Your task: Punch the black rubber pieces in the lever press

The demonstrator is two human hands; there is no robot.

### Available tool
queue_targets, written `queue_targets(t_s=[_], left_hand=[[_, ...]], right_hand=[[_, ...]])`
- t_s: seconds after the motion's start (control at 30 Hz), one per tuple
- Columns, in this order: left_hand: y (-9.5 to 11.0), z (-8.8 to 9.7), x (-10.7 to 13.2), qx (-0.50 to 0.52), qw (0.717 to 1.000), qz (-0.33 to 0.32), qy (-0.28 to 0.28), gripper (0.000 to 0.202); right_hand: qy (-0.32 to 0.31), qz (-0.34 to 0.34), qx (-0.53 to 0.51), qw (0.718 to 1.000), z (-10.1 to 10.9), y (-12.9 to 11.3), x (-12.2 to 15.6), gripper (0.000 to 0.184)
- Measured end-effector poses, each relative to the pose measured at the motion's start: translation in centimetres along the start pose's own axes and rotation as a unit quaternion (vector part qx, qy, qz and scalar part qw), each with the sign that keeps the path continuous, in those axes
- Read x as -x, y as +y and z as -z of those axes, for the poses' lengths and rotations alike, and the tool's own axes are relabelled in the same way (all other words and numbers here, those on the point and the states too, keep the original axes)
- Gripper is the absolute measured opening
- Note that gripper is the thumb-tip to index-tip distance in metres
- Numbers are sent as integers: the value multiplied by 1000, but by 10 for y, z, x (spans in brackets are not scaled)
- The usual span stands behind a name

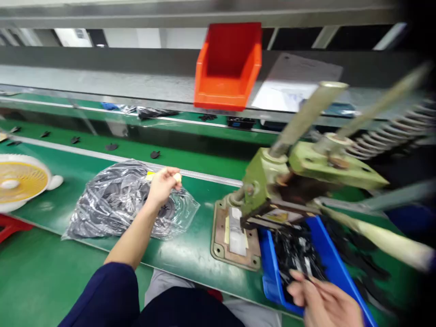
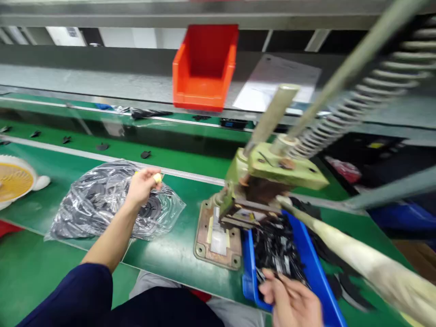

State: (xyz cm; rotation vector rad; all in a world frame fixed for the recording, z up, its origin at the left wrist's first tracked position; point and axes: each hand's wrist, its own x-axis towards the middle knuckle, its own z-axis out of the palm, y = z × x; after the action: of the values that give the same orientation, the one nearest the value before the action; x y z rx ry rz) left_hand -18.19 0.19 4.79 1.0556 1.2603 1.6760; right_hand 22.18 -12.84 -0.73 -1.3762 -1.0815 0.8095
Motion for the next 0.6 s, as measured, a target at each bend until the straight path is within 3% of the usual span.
queue_targets(t_s=[0.07, 0.1, 0.17, 0.27, 0.4, 0.6], left_hand=[[-2, -25, 52, -37, 990, 2, -134, 25], [-3, -37, 75, -54, 977, -10, -204, 26], [-3, -60, 112, -100, 938, -65, -327, 26], [-3, -85, 144, -154, 880, -157, -421, 21], [-12, -91, 156, -180, 856, -225, -430, 13], [-36, -81, 169, -204, 854, -319, -356, 17]], right_hand=[[-73, 12, -49, 996, -26, -7, 11, 29], [-137, 22, -55, 989, -38, -9, 15, 27], [-180, 5, -48, 983, -56, -7, 21, 30], [-221, -27, -41, 974, -62, 4, 30, 33], [-231, -40, -46, 971, -53, 11, 41, 30], [-182, -45, -58, 980, -50, 18, 52, 28]])
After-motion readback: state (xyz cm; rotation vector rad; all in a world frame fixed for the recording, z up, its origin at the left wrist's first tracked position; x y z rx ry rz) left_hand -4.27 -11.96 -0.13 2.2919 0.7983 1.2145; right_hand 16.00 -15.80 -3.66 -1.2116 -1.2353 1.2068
